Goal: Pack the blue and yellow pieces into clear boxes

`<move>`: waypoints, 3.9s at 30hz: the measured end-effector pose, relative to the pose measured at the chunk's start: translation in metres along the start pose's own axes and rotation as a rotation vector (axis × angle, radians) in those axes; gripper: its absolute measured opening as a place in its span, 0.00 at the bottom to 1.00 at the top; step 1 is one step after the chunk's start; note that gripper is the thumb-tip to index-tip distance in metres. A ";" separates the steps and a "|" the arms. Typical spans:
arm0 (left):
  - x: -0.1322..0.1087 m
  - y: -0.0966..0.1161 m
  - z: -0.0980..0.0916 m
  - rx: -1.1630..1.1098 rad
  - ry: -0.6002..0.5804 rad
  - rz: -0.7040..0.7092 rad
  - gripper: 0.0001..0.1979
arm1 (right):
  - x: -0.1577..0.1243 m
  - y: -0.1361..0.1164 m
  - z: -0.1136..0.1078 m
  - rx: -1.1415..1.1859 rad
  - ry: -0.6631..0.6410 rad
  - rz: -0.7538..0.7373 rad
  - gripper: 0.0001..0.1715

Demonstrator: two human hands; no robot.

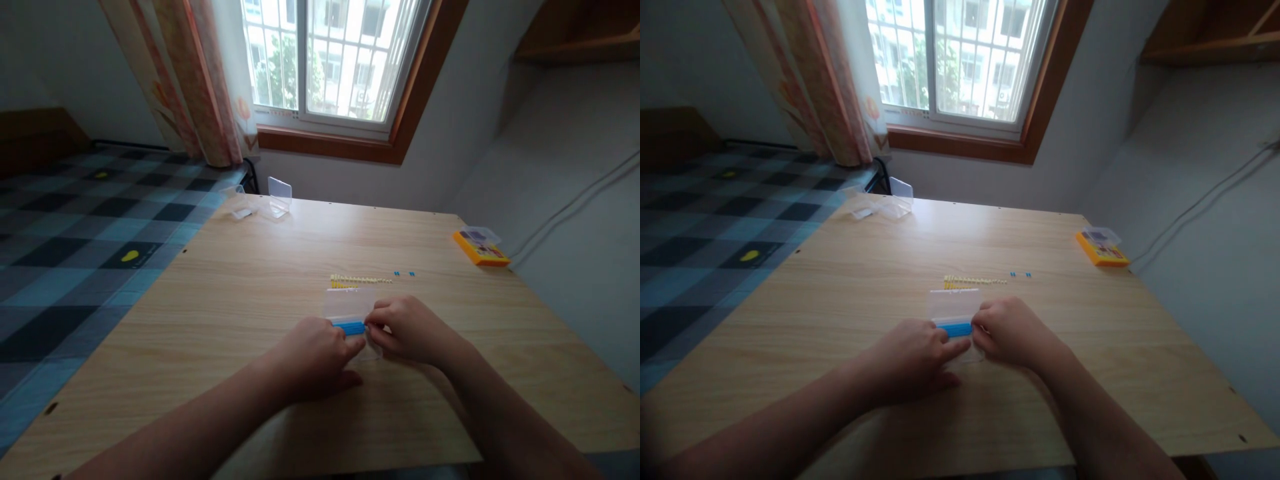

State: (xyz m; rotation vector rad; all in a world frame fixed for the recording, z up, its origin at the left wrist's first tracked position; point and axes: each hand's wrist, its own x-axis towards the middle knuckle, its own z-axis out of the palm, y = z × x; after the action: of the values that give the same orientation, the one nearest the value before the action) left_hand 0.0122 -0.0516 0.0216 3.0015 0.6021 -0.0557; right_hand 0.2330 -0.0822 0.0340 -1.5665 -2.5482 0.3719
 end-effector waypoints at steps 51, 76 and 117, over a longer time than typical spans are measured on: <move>0.004 0.002 0.007 -0.031 0.042 -0.038 0.18 | -0.001 0.002 0.006 -0.045 0.015 0.037 0.14; -0.001 -0.003 -0.004 0.043 0.043 -0.010 0.18 | 0.000 0.091 -0.004 0.072 0.799 0.339 0.16; -0.002 -0.075 0.013 -0.696 0.559 -0.309 0.27 | -0.015 0.037 -0.021 0.292 0.486 -0.126 0.13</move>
State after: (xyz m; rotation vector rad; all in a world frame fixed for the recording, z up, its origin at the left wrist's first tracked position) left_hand -0.0187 0.0156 0.0037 2.2059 0.8921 0.8130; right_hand 0.2766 -0.0765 0.0438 -1.2069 -2.0962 0.2881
